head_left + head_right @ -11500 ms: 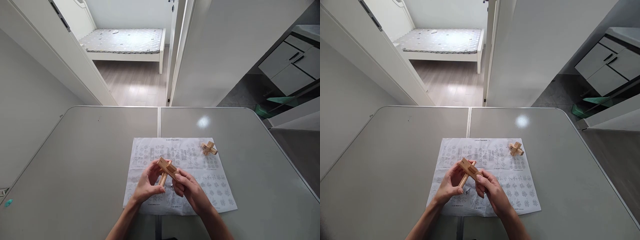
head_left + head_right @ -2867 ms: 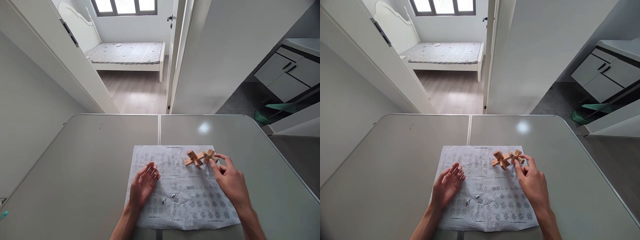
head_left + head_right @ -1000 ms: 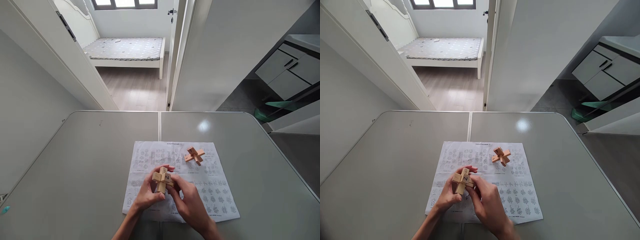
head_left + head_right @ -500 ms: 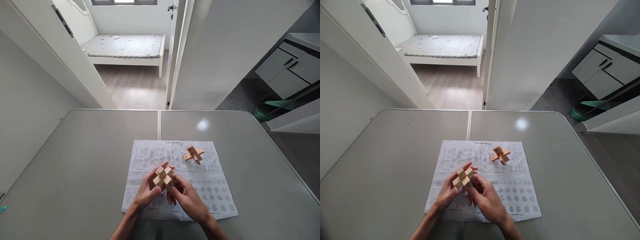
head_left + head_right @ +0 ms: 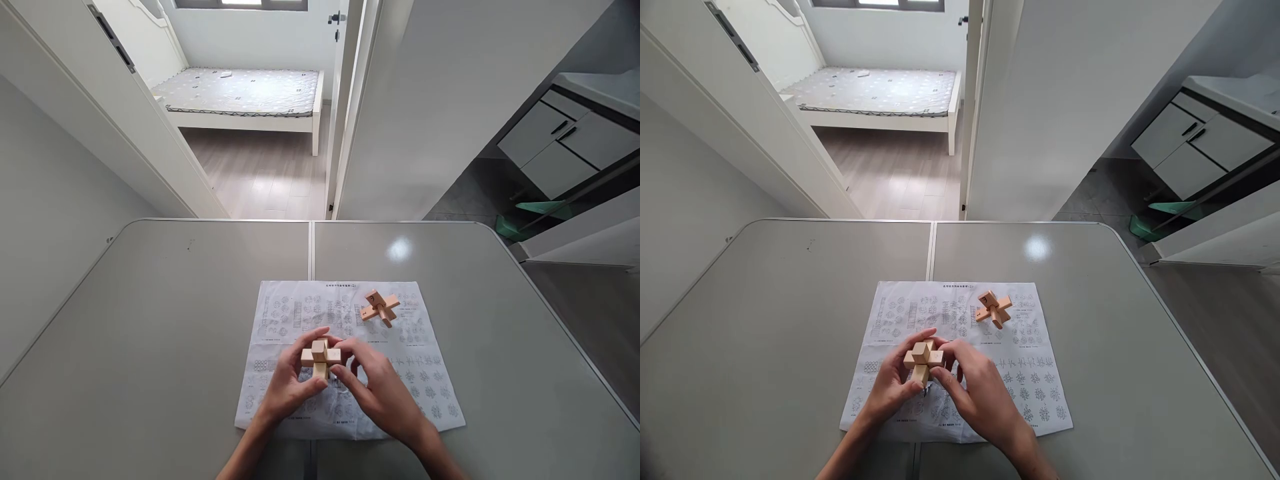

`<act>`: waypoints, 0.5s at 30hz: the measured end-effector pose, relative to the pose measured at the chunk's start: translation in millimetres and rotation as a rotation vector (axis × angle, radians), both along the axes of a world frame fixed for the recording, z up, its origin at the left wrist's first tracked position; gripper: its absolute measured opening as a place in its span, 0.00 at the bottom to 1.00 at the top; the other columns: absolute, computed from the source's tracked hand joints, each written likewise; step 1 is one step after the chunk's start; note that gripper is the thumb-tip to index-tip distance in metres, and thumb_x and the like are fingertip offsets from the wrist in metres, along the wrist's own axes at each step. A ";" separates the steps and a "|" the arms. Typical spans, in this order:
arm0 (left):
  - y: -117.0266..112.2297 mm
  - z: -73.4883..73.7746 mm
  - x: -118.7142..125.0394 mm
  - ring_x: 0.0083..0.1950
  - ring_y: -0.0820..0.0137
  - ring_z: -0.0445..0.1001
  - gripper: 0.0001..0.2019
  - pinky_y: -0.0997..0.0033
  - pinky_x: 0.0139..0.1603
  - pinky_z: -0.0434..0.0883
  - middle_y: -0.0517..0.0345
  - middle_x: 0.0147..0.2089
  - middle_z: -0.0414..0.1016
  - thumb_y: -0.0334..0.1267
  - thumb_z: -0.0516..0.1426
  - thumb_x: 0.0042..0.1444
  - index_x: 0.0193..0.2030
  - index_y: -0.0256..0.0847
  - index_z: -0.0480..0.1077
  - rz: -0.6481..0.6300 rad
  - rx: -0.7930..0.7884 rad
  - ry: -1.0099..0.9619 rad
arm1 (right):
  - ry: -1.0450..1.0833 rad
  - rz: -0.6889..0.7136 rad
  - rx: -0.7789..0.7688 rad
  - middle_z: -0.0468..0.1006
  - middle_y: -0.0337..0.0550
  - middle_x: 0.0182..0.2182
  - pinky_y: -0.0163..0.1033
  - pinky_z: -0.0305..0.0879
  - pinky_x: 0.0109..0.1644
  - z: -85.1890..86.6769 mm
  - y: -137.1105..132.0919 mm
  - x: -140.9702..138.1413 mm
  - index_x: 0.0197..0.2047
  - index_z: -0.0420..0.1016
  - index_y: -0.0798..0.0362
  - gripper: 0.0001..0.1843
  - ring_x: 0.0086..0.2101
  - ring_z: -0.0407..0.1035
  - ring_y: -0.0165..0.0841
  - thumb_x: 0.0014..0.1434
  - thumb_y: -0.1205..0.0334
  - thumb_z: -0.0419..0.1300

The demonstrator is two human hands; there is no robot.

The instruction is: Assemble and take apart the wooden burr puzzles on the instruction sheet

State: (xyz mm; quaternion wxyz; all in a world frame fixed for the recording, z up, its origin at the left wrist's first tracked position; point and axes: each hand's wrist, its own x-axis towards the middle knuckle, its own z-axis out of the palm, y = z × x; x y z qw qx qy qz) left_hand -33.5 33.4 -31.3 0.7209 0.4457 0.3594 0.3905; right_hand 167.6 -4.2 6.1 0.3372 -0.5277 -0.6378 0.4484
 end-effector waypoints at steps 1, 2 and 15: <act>-0.1 -1.4 -0.2 0.53 0.49 0.80 0.33 0.60 0.56 0.74 0.42 0.55 0.81 0.41 0.72 0.51 0.64 0.41 0.75 -0.005 0.011 0.026 | -0.034 0.005 0.018 0.81 0.44 0.43 0.39 0.71 0.41 0.0 0.4 -0.6 0.46 0.73 0.48 0.09 0.37 0.74 0.35 0.75 0.55 0.55; -0.1 -2.5 -0.3 0.52 0.51 0.81 0.32 0.60 0.55 0.74 0.43 0.54 0.82 0.42 0.70 0.53 0.65 0.42 0.74 -0.011 0.017 0.048 | -0.060 0.009 0.038 0.81 0.43 0.42 0.39 0.71 0.40 -0.5 0.7 -1.9 0.45 0.73 0.48 0.10 0.36 0.74 0.35 0.75 0.55 0.54; 5.7 -5.6 6.3 0.31 0.67 0.70 0.26 0.72 0.33 0.67 0.53 0.35 0.78 0.57 0.64 0.55 0.50 0.37 0.79 -0.035 0.067 0.218 | -0.196 -0.043 0.241 0.79 0.45 0.38 0.40 0.68 0.40 -16.0 -1.7 -7.8 0.51 0.76 0.49 0.12 0.37 0.73 0.38 0.76 0.57 0.52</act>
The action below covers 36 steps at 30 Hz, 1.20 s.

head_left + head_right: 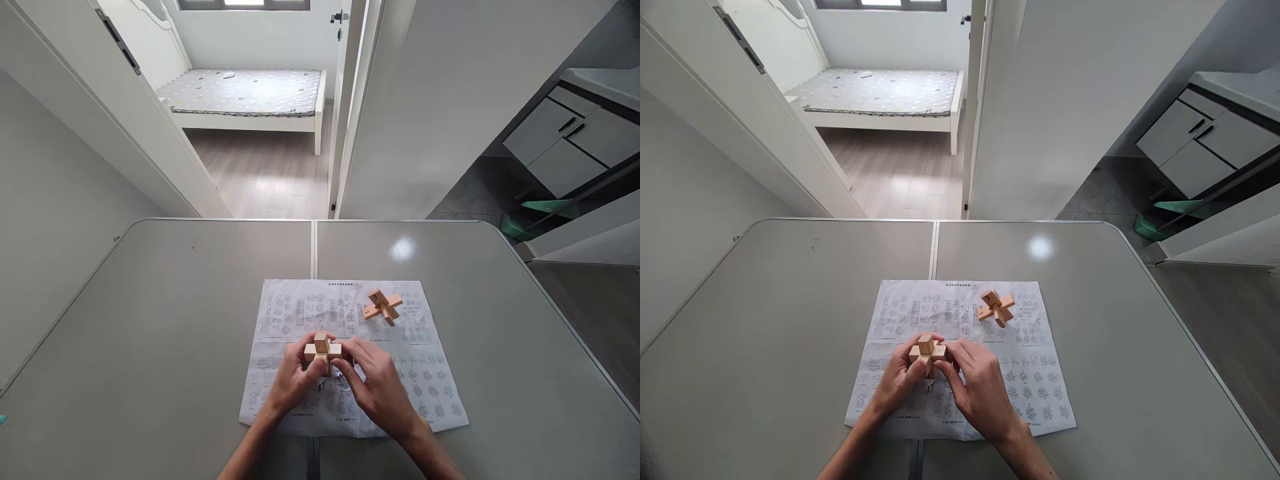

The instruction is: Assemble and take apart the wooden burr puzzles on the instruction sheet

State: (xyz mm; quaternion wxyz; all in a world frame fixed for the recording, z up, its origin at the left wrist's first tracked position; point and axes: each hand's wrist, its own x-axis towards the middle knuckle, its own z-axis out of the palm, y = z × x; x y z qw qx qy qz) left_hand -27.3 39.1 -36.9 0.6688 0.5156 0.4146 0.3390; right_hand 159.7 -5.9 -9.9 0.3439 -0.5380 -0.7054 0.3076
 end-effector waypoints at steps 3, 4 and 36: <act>0.8 -2.6 -0.8 0.32 0.65 0.72 0.27 0.71 0.34 0.69 0.52 0.35 0.79 0.60 0.62 0.58 0.50 0.37 0.78 -0.036 -0.006 -0.003 | -0.043 0.019 0.029 0.79 0.46 0.37 0.40 0.66 0.40 0.5 1.6 2.3 0.53 0.75 0.49 0.13 0.36 0.72 0.38 0.77 0.57 0.51; 0.9 -3.4 -0.9 0.32 0.65 0.73 0.28 0.70 0.35 0.70 0.52 0.35 0.79 0.61 0.61 0.59 0.51 0.37 0.78 -0.044 -0.008 -0.006 | -0.053 0.026 0.037 0.79 0.46 0.37 0.40 0.66 0.40 0.8 2.0 2.7 0.53 0.75 0.49 0.13 0.36 0.72 0.38 0.77 0.58 0.51; 4.7 -6.1 -11.3 0.18 0.74 0.65 0.31 0.73 0.22 0.64 0.53 0.28 0.78 0.71 0.54 0.60 0.41 0.38 0.67 -0.266 -0.274 -0.240 | -0.002 0.043 0.157 0.82 0.43 0.35 0.36 0.68 0.38 2.3 9.4 -1.4 0.53 0.80 0.49 0.10 0.33 0.75 0.34 0.74 0.61 0.58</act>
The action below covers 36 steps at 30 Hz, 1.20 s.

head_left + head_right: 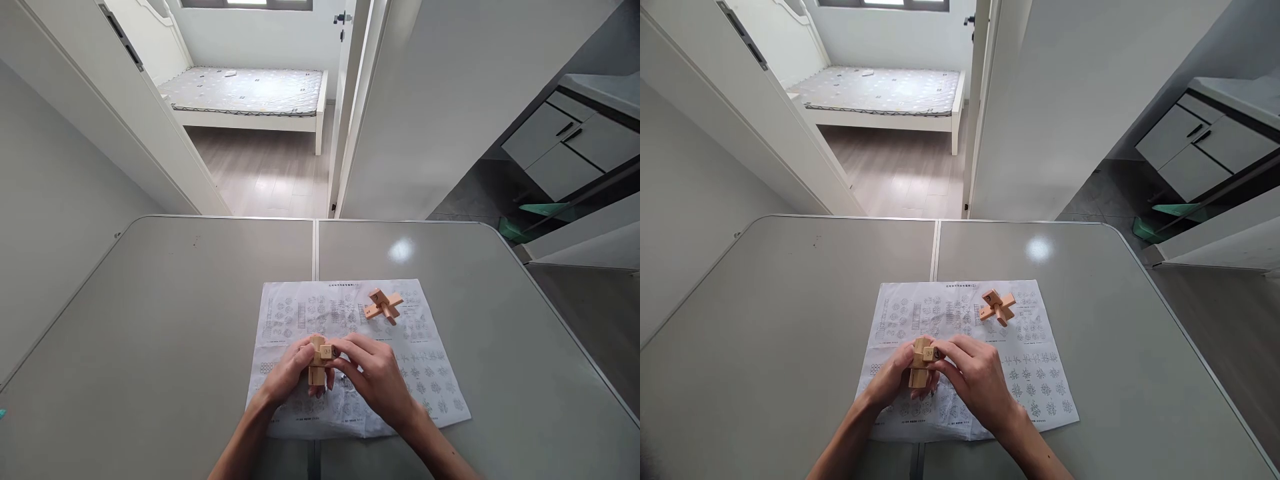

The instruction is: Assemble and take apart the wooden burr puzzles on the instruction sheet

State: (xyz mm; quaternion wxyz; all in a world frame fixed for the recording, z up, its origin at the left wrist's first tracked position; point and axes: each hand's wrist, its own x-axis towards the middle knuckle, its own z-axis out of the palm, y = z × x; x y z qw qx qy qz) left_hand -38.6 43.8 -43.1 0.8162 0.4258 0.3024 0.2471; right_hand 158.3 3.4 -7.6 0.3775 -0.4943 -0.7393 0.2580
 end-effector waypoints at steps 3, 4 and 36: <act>-1.2 -0.4 -1.3 0.16 0.76 0.63 0.32 0.75 0.20 0.64 0.54 0.29 0.79 0.70 0.55 0.59 0.46 0.39 0.65 -0.009 -0.022 -0.051 | 0.039 -0.016 0.025 0.83 0.43 0.35 0.37 0.68 0.37 -0.4 -0.2 -2.5 0.53 0.80 0.48 0.10 0.33 0.76 0.34 0.73 0.61 0.60; -1.5 -0.1 -1.5 0.16 0.76 0.63 0.32 0.75 0.19 0.64 0.54 0.29 0.79 0.70 0.55 0.59 0.47 0.39 0.64 -0.008 -0.024 -0.062 | 0.052 -0.026 0.031 0.84 0.43 0.36 0.37 0.69 0.37 -0.3 -0.5 -3.2 0.52 0.81 0.48 0.09 0.33 0.77 0.34 0.73 0.61 0.60; -4.5 18.1 3.2 0.26 0.76 0.53 0.27 0.76 0.24 0.54 0.65 0.28 0.61 0.66 0.57 0.63 0.38 0.39 0.67 0.174 0.003 0.176 | 0.355 -0.007 -0.336 0.84 0.43 0.40 0.36 0.72 0.38 1.8 -14.6 -2.7 0.45 0.78 0.49 0.07 0.30 0.72 0.31 0.70 0.55 0.62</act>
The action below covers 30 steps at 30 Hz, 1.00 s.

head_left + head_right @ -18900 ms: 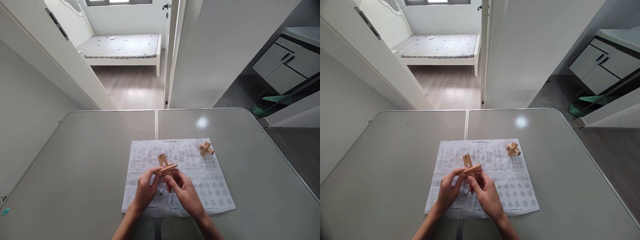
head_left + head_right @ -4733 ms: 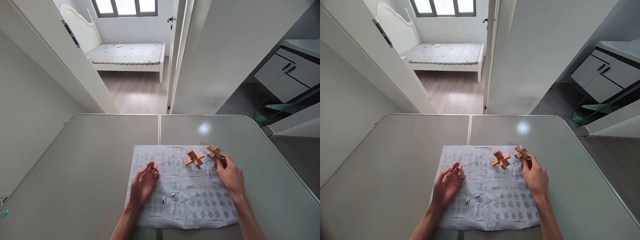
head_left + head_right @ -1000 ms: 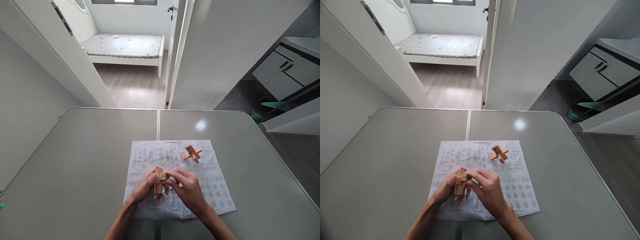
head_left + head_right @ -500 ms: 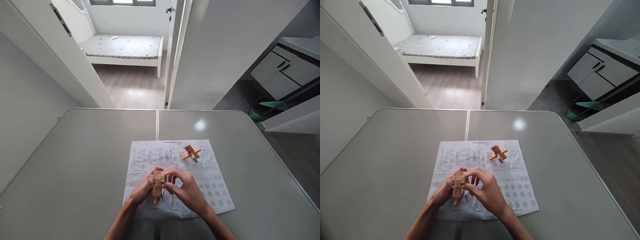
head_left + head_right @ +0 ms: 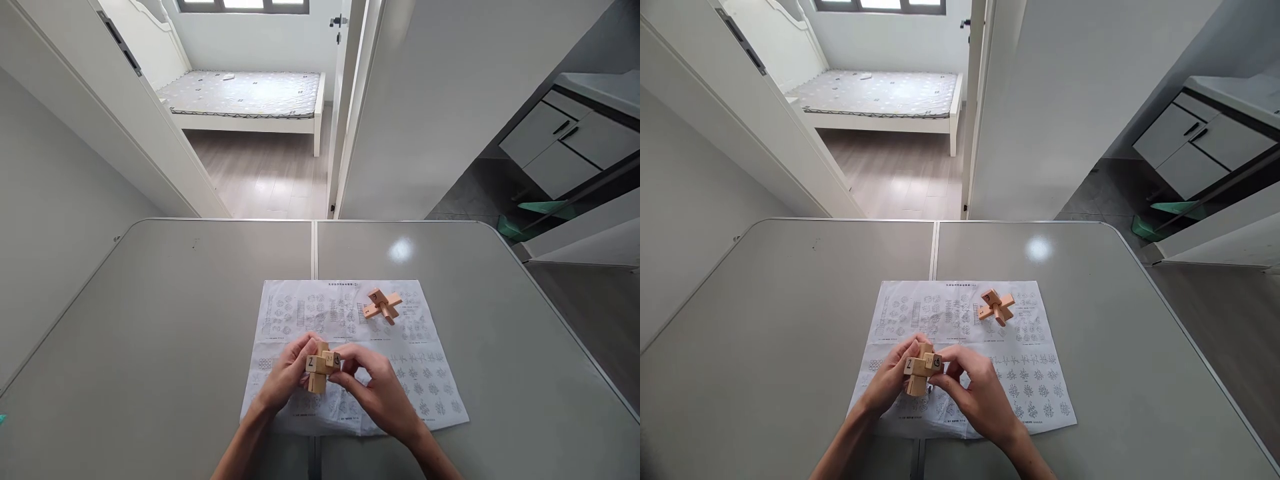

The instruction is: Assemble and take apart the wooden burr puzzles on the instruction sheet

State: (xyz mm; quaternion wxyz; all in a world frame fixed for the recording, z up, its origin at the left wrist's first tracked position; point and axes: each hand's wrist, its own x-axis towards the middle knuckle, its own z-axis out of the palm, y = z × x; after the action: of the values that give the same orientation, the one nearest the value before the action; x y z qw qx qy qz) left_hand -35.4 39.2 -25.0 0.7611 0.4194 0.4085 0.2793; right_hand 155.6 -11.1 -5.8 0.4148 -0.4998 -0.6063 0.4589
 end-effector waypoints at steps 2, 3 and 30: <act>-0.8 -2.8 -1.0 0.24 0.77 0.51 0.27 0.76 0.24 0.53 0.67 0.27 0.59 0.66 0.58 0.61 0.35 0.39 0.65 0.008 -0.014 -0.026 | 0.059 0.007 -0.020 0.84 0.44 0.41 0.37 0.73 0.38 -0.5 -0.8 0.2 0.43 0.78 0.49 0.09 0.30 0.72 0.32 0.69 0.53 0.62; -1.0 -4.0 -1.7 0.24 0.77 0.51 0.28 0.76 0.24 0.53 0.67 0.26 0.59 0.66 0.58 0.60 0.35 0.39 0.65 0.013 -0.022 -0.033 | 0.097 0.007 -0.042 0.83 0.44 0.40 0.37 0.72 0.37 -1.5 -1.8 0.6 0.42 0.78 0.50 0.10 0.30 0.72 0.32 0.69 0.52 0.63; -0.6 -6.9 1.7 0.23 0.79 0.54 0.23 0.74 0.27 0.55 0.64 0.27 0.65 0.59 0.58 0.66 0.44 0.37 0.72 0.100 0.094 0.000 | -0.325 -0.196 0.189 0.78 0.49 0.50 0.47 0.76 0.53 -30.5 -5.2 4.7 0.54 0.75 0.47 0.13 0.50 0.75 0.43 0.69 0.55 0.63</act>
State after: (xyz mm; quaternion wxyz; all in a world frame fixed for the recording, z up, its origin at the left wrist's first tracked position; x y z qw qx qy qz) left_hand -33.7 38.7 -31.8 0.7257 0.4335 0.4155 0.3360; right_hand 160.3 -16.3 -36.3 0.3995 -0.5826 -0.6539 0.2708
